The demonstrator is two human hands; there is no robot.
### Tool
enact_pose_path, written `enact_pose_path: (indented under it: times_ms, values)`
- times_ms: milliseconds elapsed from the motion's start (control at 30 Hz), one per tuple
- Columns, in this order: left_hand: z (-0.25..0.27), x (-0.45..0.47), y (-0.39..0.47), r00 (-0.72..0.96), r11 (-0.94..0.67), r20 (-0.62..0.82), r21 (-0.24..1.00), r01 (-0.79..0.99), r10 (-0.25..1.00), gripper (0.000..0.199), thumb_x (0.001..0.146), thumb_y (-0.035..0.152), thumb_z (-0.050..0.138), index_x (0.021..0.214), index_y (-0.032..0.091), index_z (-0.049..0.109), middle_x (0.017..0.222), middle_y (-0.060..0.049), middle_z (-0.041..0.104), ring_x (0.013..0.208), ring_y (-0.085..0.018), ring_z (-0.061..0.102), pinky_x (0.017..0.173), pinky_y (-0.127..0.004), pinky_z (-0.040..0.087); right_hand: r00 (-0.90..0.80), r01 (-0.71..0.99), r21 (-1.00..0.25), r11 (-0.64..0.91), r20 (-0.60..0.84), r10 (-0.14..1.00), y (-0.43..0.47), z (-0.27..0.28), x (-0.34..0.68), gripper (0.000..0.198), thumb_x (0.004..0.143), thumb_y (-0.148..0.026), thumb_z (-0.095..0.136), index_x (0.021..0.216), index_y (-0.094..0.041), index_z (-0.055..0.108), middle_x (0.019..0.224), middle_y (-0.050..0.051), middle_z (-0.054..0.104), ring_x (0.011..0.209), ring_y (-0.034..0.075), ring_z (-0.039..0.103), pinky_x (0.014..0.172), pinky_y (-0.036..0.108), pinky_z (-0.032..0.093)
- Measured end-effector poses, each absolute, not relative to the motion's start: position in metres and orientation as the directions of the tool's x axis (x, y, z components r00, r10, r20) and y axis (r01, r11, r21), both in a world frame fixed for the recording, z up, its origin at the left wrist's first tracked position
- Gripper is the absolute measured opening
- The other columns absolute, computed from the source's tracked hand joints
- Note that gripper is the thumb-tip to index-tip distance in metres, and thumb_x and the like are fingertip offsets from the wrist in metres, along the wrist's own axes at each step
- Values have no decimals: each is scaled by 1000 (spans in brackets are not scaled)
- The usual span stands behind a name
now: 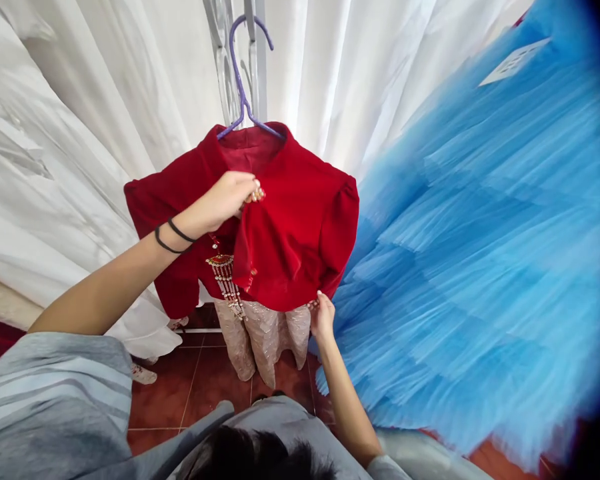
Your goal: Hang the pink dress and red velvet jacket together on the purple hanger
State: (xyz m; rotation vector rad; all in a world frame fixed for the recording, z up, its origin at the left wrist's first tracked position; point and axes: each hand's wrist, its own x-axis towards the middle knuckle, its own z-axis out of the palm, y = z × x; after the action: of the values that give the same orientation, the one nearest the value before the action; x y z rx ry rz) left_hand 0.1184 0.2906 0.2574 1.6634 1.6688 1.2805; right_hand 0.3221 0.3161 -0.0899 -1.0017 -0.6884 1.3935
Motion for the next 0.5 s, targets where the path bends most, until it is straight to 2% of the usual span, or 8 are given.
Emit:
enact_pose_path:
  times_ms: [67,133,200,267,300,367,433,500]
  values:
    - [265,113,287,-161,-291,517,681,671,840,28,94,17,40,69,14,52,67,-1,56,61,-10,54,68,-24,46,132,-388,-920,-48,-107,986,318,-87,321,52,70,-70,60,68,-21,43,62,-5,51,56,8,46,59,22,42]
    - [265,104,289,-108,-236,646,423,875,756,26,98,22,43,78,12,57,73,-4,60,75,-16,62,79,-27,47,132,-263,-964,-37,-74,989,318,-88,317,53,73,-71,53,64,-21,40,57,-6,45,54,8,40,58,22,38]
    - [256,97,293,-50,-59,624,153,986,780,23,98,26,46,90,11,61,80,-8,64,86,-22,67,83,-31,47,84,-103,-993,-58,-67,994,317,-91,313,51,76,-66,53,57,-21,37,52,-6,39,52,9,36,56,23,32]
    - [246,93,294,-23,39,558,-17,999,829,26,100,29,44,104,10,61,90,-12,68,94,-27,69,82,-31,48,3,75,-994,-82,-82,997,318,-91,314,47,79,-54,57,51,-21,39,48,-4,41,51,10,38,57,24,30]
    - [241,92,293,-10,48,547,-56,997,837,29,101,31,42,111,10,59,96,-14,69,96,-27,69,80,-31,49,-32,163,-983,-88,-94,995,319,-88,317,44,79,-47,59,49,-21,41,47,-2,42,52,12,40,57,25,29]
    - [233,92,284,5,34,566,-59,998,825,33,100,33,45,124,12,53,105,-13,69,97,-26,69,77,-29,49,-73,315,-946,-75,-103,992,318,-75,326,37,77,-34,64,48,-20,45,48,1,46,55,15,47,61,26,30]
    - [223,93,270,-18,15,569,10,1000,822,40,96,34,53,130,15,48,106,-10,70,93,-24,69,72,-28,48,-89,413,-910,-41,-85,992,315,-56,333,32,79,-28,64,51,-19,50,53,4,53,62,18,55,64,26,32]
    - [208,95,254,-69,6,510,123,992,857,43,92,36,58,129,16,47,100,-7,71,86,-21,69,68,-27,47,-138,475,-879,42,-27,990,307,-33,334,29,85,-34,61,61,-19,59,64,7,63,70,20,60,68,27,35]
